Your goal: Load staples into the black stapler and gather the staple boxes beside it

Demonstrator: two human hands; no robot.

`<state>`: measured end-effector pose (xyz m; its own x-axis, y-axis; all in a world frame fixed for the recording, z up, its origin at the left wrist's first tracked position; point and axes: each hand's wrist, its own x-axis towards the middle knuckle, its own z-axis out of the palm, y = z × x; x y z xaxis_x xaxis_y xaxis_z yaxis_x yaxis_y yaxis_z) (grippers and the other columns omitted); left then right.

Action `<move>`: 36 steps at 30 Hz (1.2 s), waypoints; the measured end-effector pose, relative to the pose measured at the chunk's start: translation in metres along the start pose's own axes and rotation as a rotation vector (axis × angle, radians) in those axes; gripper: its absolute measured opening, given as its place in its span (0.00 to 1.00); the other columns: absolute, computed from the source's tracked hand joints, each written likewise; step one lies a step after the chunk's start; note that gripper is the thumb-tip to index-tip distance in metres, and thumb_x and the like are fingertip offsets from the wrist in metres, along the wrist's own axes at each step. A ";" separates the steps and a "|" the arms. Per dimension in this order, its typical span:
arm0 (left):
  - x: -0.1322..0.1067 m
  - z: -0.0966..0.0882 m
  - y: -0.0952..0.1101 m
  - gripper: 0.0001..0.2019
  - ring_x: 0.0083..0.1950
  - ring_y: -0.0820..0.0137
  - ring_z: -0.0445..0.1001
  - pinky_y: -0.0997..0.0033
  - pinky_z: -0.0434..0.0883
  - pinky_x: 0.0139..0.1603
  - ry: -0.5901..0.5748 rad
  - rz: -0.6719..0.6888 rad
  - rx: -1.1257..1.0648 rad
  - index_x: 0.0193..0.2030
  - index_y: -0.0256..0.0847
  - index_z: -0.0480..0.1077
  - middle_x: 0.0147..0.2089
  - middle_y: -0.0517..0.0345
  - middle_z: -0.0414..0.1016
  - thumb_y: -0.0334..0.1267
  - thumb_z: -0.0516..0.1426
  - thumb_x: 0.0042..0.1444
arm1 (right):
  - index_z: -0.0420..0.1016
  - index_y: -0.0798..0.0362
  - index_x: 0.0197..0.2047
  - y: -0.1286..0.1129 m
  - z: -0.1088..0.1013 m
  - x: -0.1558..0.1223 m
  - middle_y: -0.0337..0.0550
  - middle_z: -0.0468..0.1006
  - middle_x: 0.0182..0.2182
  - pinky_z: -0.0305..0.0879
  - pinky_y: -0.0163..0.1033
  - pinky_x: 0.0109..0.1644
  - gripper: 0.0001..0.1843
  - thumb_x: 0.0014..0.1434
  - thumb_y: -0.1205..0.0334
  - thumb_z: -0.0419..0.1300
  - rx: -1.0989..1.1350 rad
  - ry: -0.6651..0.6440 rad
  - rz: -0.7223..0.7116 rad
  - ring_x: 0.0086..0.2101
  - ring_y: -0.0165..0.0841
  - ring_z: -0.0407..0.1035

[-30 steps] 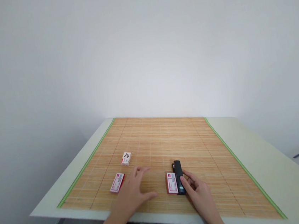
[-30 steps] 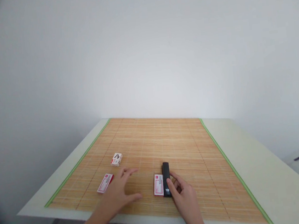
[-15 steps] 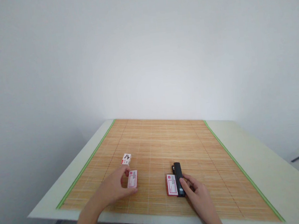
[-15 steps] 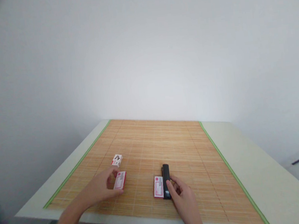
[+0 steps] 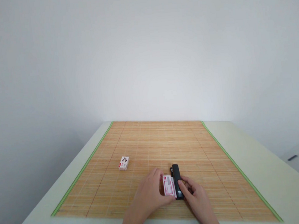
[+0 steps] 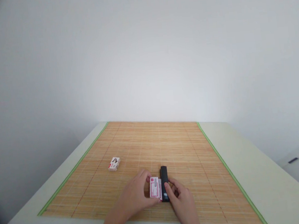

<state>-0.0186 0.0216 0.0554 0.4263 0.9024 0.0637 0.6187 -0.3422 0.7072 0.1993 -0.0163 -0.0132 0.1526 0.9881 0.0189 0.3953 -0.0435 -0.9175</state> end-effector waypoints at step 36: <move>0.064 0.022 -0.052 0.24 0.24 0.68 0.75 0.69 0.70 0.31 0.158 -0.244 -0.269 0.50 0.42 0.80 0.37 0.54 0.84 0.59 0.55 0.63 | 0.29 0.41 0.80 0.033 0.014 -0.026 0.44 0.53 0.75 0.55 0.65 0.73 0.47 0.71 0.54 0.57 -0.608 0.011 -0.435 0.71 0.51 0.52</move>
<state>-0.0090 0.0915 0.0069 0.1678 0.9851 -0.0363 0.4858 -0.0506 0.8726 0.1959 -0.0418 -0.0492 -0.1239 0.9333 0.3370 0.8527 0.2738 -0.4450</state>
